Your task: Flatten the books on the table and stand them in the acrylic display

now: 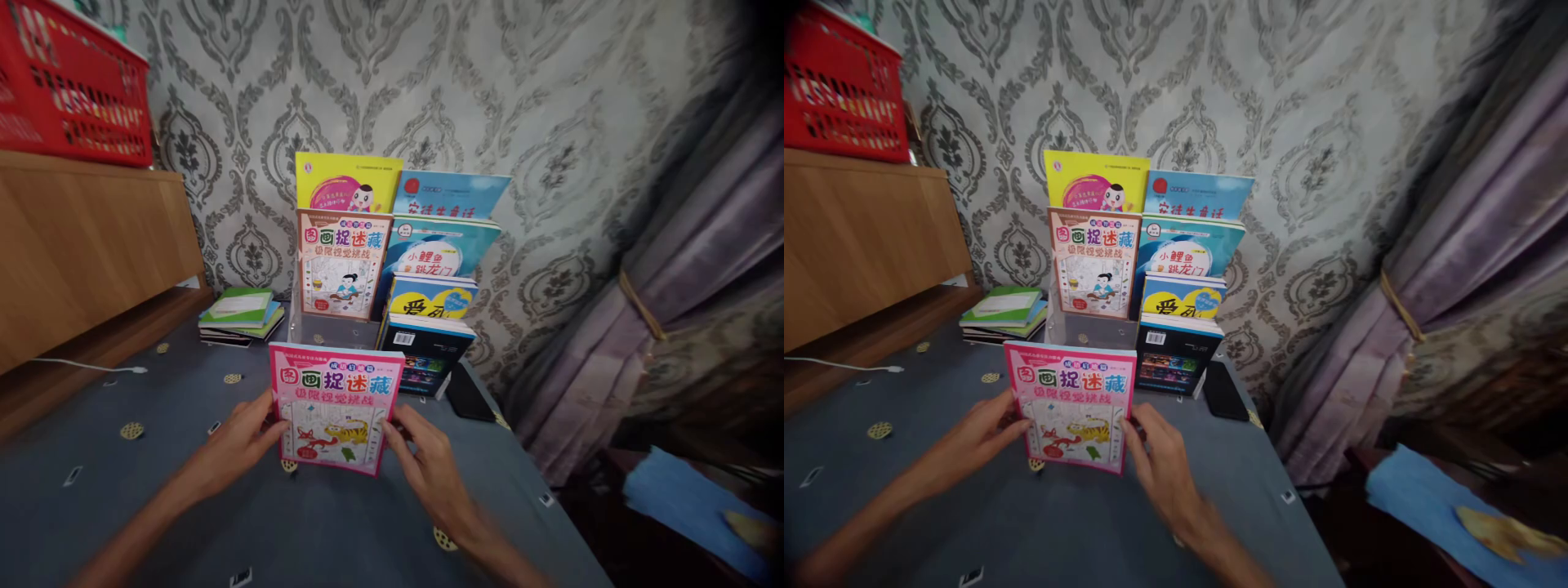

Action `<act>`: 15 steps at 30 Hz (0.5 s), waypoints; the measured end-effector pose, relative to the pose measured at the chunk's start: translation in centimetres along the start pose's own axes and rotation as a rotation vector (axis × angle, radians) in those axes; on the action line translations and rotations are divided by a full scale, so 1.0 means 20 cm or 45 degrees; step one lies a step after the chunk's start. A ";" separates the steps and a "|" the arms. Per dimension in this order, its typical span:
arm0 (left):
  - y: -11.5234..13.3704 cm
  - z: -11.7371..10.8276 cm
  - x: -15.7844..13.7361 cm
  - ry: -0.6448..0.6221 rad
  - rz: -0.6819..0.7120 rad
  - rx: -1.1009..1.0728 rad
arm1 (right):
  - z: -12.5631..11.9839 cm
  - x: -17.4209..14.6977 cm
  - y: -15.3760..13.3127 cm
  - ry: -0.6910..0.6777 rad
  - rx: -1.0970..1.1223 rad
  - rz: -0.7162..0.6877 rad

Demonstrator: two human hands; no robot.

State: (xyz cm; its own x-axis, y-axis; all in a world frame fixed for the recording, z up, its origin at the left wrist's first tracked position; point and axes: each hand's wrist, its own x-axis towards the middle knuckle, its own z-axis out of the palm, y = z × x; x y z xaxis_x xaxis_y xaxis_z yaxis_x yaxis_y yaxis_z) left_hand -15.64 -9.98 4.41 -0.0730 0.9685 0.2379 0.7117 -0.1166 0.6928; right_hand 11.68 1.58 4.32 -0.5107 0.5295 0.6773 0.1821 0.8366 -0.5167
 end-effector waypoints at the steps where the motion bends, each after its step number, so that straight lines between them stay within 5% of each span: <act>1: 0.00 0.00 0.00 0.009 -0.012 0.002 | -0.01 0.01 0.00 0.006 -0.021 -0.017; 9: 0.05 -0.07 0.10 0.109 0.080 0.056 | -0.07 0.15 0.00 -0.013 -0.029 0.007; 15: 0.21 -0.29 0.34 0.279 0.257 0.144 | -0.19 0.48 -0.04 -0.011 -0.025 -0.028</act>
State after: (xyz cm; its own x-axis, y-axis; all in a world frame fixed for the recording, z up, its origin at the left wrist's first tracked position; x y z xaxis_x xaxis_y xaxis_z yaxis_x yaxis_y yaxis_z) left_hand -17.18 -5.14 12.92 -0.0628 0.8564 0.5125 0.7992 -0.2644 0.5397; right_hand 9.92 6.43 13.23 -0.5217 0.5097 0.6841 0.1870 0.8507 -0.4912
